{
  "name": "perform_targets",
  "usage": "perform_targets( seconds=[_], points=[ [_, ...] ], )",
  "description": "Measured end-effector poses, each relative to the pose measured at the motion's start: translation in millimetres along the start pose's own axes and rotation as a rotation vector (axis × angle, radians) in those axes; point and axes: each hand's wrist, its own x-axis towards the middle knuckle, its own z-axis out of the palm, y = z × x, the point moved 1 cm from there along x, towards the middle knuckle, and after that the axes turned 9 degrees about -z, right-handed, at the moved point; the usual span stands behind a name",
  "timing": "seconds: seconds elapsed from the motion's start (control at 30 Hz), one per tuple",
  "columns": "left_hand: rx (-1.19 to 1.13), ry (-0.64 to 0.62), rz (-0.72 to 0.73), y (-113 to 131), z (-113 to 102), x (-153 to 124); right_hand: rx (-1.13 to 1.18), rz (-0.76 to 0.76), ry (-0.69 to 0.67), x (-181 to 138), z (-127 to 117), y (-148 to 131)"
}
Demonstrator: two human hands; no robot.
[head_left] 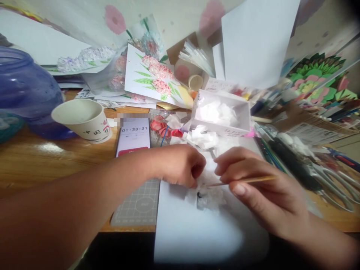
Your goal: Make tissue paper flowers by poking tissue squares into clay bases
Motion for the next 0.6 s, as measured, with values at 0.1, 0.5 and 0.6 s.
perform_targets(
  seconds=[0.1,0.5,0.6],
  points=[
    [0.014,0.016,-0.006,1.5,0.6,-0.3,-0.024,0.014,-0.041,0.5,0.3,-0.3],
    [0.072,0.007,0.021,3.9,-0.2,0.9,-0.105,-0.02,-0.226,1.7,9.2,8.0],
    [0.093,0.019,0.047,2.7,-0.3,2.0,-0.119,-0.016,-0.247,0.4,10.6,9.9]
  ],
)
